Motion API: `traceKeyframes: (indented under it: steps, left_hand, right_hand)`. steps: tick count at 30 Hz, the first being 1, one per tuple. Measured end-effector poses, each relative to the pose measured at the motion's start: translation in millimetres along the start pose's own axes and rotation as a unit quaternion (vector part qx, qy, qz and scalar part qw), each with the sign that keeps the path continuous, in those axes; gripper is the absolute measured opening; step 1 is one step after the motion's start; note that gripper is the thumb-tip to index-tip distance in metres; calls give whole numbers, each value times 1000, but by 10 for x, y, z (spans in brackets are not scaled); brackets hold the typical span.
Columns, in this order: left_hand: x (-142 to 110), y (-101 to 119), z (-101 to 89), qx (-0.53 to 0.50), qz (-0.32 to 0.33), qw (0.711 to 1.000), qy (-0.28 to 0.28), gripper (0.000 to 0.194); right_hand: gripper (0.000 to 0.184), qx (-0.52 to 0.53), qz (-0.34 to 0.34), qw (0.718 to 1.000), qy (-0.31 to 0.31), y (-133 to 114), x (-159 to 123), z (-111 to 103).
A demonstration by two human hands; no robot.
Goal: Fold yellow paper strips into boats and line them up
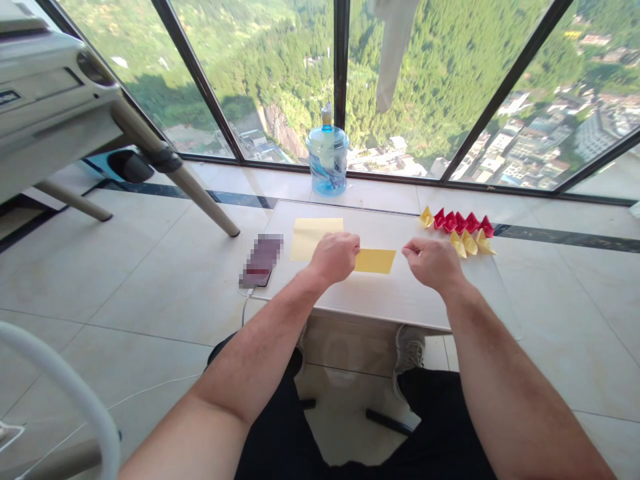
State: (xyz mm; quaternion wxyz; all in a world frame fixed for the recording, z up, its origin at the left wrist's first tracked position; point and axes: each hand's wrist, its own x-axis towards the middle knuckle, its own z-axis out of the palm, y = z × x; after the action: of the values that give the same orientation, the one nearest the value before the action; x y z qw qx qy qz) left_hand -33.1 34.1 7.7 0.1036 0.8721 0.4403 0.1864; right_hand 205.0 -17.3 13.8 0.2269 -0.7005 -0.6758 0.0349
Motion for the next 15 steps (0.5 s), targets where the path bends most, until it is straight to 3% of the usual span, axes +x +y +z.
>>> traceKeyframes:
  steps: [2,4,8,10,15]
  left_hand:
    - [6,-57,-32,6,-11,1000,0,19]
    - [7,-72,-44,3,-3,1000,-4,20]
    - [3,17,-29,-16,34,999,-15,19]
    - [-1,84,-11,-25,42,999,-10,19]
    - [2,190,48,-22,61,998,-16,21]
  right_hand:
    - [18,34,34,997,65,91,15,-34]
    - [18,103,16,991,88,108,19,-45]
    - [34,164,-86,982,-34,-50,-9,32]
    - [18,149,-88,982,-71,-149,-30,98]
    - [24,110,-102,987,-65,-285,-76,212]
